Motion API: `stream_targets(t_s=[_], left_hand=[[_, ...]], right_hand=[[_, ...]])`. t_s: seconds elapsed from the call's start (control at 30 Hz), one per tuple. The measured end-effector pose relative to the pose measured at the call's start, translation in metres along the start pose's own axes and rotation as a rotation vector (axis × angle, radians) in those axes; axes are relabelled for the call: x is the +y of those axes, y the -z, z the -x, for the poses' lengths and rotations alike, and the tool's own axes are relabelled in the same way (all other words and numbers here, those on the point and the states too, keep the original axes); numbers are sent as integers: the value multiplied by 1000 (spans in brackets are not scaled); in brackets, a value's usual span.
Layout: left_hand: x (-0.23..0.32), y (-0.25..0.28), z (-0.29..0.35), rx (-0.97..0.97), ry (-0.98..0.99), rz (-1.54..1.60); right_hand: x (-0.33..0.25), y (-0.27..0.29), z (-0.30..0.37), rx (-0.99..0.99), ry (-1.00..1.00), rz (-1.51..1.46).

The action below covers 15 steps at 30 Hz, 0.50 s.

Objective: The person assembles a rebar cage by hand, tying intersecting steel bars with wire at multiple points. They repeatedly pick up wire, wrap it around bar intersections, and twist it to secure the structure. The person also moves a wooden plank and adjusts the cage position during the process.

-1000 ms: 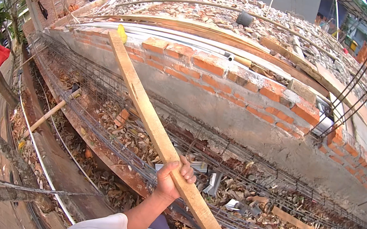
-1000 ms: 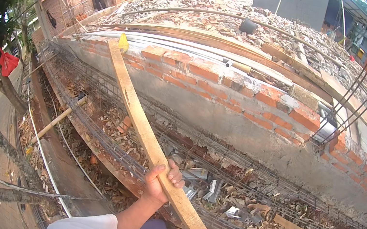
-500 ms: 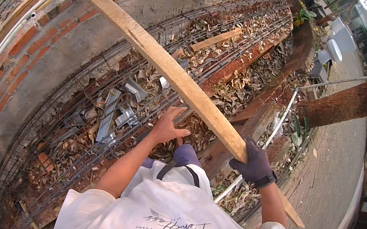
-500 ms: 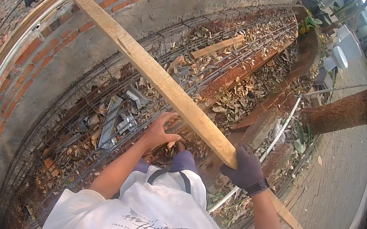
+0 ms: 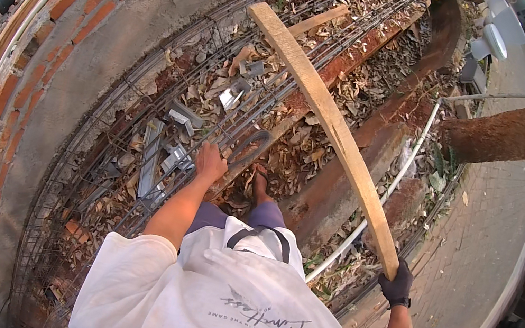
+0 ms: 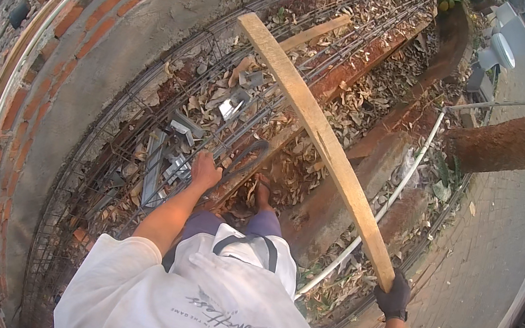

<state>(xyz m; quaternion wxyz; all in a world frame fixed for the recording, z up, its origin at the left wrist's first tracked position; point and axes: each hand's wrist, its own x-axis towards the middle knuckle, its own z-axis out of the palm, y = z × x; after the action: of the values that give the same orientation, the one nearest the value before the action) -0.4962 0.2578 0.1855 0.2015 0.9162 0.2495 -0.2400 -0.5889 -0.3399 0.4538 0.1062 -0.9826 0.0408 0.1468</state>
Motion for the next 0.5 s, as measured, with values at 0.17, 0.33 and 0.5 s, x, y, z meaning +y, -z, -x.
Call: stream_targets(t_s=[0.17, 0.33, 0.5], left_hand=[[-14, 1, -64, -441, 239, 391], [-18, 2, -76, -480, 257, 436], [-9, 18, -64, -454, 367, 398]], right_hand=[[60, -4, 34, -41, -181, 147], [116, -8, 74, -132, -222, 306], [124, -31, 70, -251, -220, 251]])
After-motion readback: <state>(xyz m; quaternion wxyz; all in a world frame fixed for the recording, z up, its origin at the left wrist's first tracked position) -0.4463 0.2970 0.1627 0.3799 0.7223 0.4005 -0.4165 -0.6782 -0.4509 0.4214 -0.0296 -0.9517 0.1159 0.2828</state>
